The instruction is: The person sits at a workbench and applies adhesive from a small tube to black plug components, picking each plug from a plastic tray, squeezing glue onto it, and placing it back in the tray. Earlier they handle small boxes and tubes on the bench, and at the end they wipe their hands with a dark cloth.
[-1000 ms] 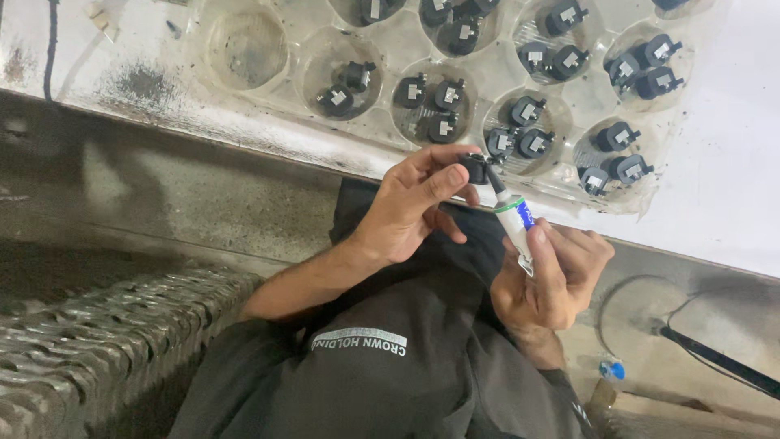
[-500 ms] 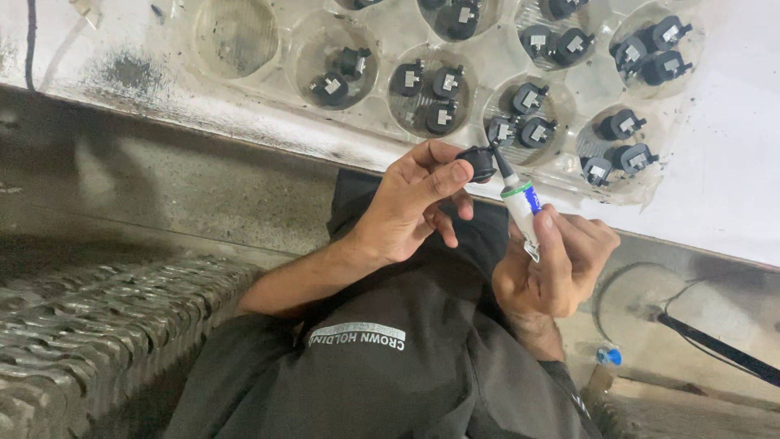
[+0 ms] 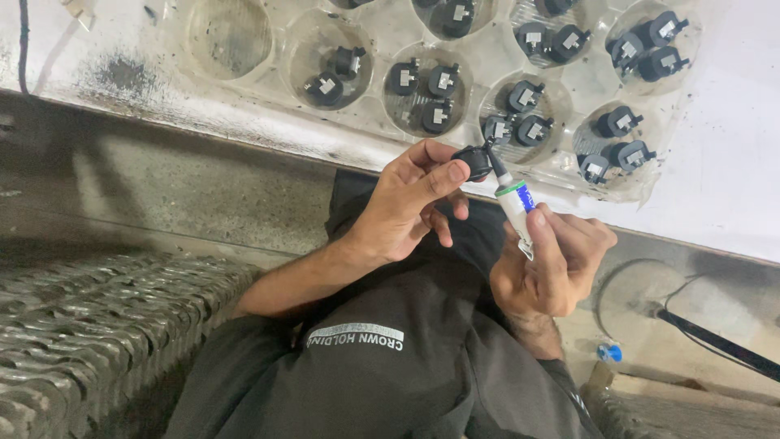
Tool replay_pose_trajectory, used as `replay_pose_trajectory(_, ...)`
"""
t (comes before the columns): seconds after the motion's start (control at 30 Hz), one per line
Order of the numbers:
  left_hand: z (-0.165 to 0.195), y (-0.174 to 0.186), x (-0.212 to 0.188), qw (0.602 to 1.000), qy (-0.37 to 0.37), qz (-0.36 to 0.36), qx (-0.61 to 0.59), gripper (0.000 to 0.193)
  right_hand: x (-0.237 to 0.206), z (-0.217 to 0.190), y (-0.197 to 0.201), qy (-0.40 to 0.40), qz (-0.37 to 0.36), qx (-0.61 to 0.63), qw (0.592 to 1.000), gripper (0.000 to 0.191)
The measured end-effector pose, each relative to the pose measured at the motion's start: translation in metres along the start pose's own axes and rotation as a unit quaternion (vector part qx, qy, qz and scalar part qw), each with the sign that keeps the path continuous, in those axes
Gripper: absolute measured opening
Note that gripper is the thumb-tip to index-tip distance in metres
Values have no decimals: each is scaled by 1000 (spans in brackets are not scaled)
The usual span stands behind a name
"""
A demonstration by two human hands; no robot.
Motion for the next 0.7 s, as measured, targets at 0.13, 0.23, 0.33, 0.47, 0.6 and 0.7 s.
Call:
replay_pose_trajectory(0.13, 1, 0, -1, 1000, -2, 7, -3, 26, 0, 0, 0, 4, 3, 3, 1000, 42)
replay_pose_trajectory(0.23, 1, 0, -2, 1000, -1, 3, -3, 26, 0, 0, 0, -3, 0, 7, 1000, 41)
replay_pose_trajectory(0.33, 1, 3, -4, 1000, 2, 2, -9, 26, -1, 0, 0, -6, -4, 13, 1000, 41)
replay_pose_trajectory(0.47, 2, 6, -4, 1000, 14, 7, -23, 22, -1, -1, 2, -6, -2, 16, 1000, 44)
replay_pose_trajectory(0.6, 5, 1, -2, 999, 27, 2, -34, 19, -4, -2, 6, -10, -17, 25, 1000, 44)
replay_pose_trajectory(0.7, 16, -1, -1, 999, 34, -5, -22, 20, -8, 2, 3, -22, -24, 19, 999, 43)
Point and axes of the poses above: each hand's wrist, its own x-axis towards the middle knuckle, its own y-axis out of the back of the hand, z = x × y, the point moved 3 cm from there along x, towards the middle knuckle, and after that the axes turned 14 degrees about -z, right-handed, at the moved point
